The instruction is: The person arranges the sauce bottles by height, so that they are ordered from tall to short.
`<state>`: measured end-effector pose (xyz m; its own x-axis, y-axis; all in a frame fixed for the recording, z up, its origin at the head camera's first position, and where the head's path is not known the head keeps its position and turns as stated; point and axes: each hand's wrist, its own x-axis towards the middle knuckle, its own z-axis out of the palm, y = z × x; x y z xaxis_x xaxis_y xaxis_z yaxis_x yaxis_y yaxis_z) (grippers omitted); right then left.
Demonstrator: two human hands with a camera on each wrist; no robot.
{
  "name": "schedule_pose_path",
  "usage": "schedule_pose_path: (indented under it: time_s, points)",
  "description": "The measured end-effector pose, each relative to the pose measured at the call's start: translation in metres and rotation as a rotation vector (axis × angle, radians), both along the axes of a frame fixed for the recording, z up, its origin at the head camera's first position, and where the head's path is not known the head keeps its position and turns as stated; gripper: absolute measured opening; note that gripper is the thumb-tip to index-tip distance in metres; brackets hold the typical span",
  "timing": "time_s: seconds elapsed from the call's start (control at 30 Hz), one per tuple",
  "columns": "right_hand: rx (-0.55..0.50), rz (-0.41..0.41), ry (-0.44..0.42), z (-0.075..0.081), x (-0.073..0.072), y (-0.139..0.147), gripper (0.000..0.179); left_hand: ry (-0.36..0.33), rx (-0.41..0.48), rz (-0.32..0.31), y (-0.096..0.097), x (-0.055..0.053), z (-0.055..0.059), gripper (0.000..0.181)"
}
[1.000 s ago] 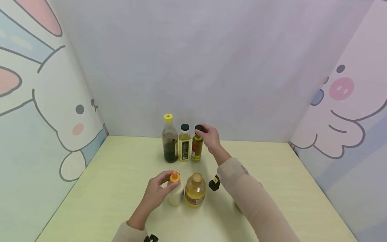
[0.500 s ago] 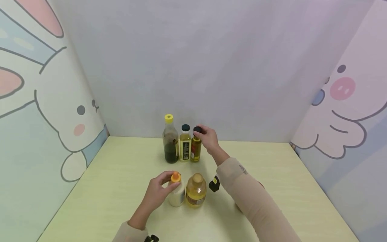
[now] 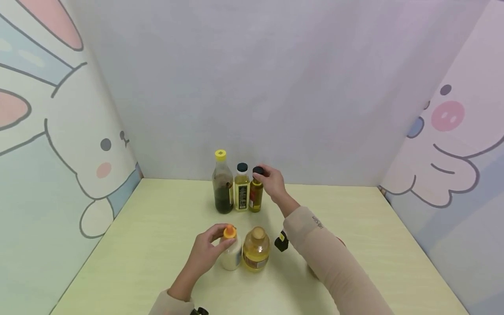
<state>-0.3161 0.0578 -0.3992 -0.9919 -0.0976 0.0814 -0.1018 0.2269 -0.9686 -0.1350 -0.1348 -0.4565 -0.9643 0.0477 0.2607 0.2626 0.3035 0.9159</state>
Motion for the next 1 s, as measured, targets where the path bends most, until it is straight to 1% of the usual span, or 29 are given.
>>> schedule_pose_path:
  time_s: [0.13, 0.37, 0.57, 0.8, 1.0]
  points:
    - [0.053, -0.001, 0.007, -0.0005, 0.0002, -0.0001, 0.035, -0.002, 0.001, 0.001, -0.0005, 0.0002, -0.0003, 0.03]
    - [0.09, -0.002, 0.012, -0.0016, 0.001, 0.0001, 0.036, -0.023, -0.017, 0.01, 0.0001, 0.0008, 0.0011, 0.031]
    - [0.086, -0.006, 0.019, -0.0021, 0.0019, -0.0002, 0.036, -0.024, -0.018, 0.009, 0.0005, 0.0004, 0.001, 0.031]
    - [0.06, -0.009, 0.004, -0.0012, 0.0032, -0.0013, 0.038, -0.006, -0.009, 0.006, 0.0004, 0.0005, -0.0008, 0.03]
    - [0.067, -0.011, -0.008, 0.0012, 0.0042, -0.0014, 0.04, -0.004, -0.001, 0.001, -0.0001, 0.0004, -0.0012, 0.031]
